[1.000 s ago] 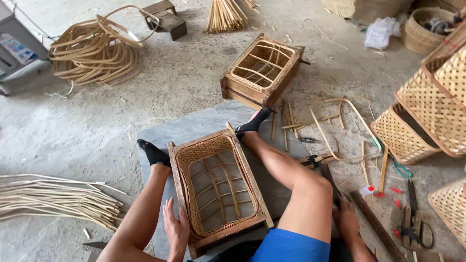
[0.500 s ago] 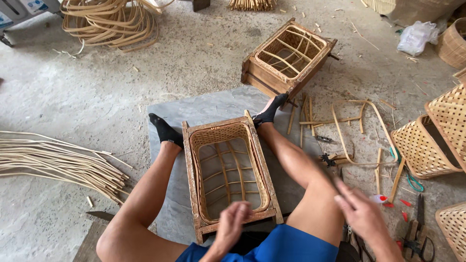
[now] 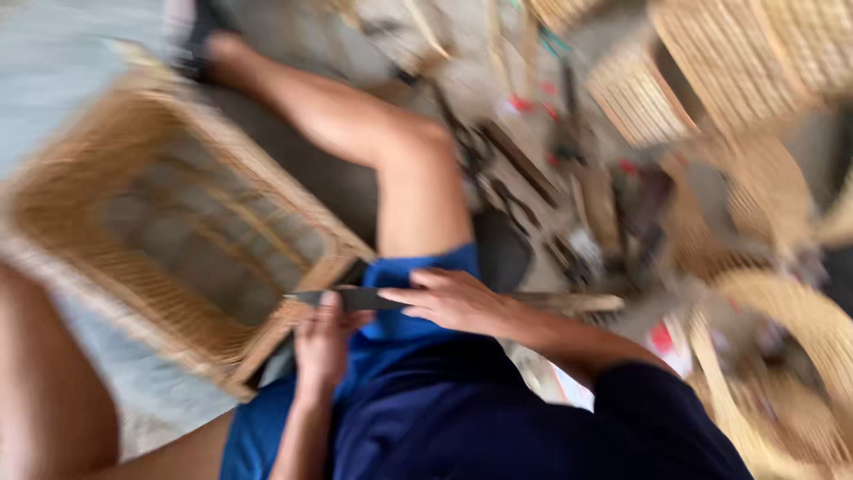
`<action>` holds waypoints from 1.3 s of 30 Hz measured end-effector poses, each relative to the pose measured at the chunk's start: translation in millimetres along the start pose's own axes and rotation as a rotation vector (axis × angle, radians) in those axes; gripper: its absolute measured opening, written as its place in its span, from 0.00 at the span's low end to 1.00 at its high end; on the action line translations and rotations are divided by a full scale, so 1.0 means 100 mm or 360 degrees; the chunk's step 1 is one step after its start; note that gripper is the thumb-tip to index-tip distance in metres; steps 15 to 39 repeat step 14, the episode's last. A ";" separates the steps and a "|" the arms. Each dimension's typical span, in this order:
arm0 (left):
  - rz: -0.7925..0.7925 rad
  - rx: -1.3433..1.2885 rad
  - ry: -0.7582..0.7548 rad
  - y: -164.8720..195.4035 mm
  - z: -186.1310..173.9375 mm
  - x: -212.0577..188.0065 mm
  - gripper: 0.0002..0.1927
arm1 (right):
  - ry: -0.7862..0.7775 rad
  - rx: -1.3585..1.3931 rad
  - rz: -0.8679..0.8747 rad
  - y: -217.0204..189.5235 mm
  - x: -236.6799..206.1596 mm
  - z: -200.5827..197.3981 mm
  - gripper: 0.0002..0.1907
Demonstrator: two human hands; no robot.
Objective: The person sits on the floor with a woven bamboo basket frame across their lap and weaves thin bamboo strips across the opening, pressing each strip into place. They apply glue from a squeeze bottle to the strips, tap them with a hammer, trim with pliers, and at the end pick up a knife.
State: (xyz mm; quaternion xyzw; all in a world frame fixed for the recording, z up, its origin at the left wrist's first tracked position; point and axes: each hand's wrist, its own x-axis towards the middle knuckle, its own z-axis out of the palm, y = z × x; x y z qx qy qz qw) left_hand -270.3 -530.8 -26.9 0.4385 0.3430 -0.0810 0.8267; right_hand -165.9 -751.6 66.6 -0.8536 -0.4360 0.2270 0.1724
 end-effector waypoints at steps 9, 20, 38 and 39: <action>0.0141 -0.0045 -0.0145 0.13 0.18 -0.38 0.17 | 0.0523 0.0227 -0.0087 -0.19 -0.47 -0.14 0.30; 0.0202 -0.0059 -0.0197 0.03 -0.10 -0.31 0.16 | 0.1080 -0.0407 0.0441 0.87 -0.99 -0.27 0.16; 0.0202 -0.0059 -0.0197 0.03 -0.10 -0.31 0.16 | 0.1080 -0.0407 0.0441 0.87 -0.99 -0.27 0.16; 0.0202 -0.0059 -0.0197 0.03 -0.10 -0.31 0.16 | 0.1080 -0.0407 0.0441 0.87 -0.99 -0.27 0.16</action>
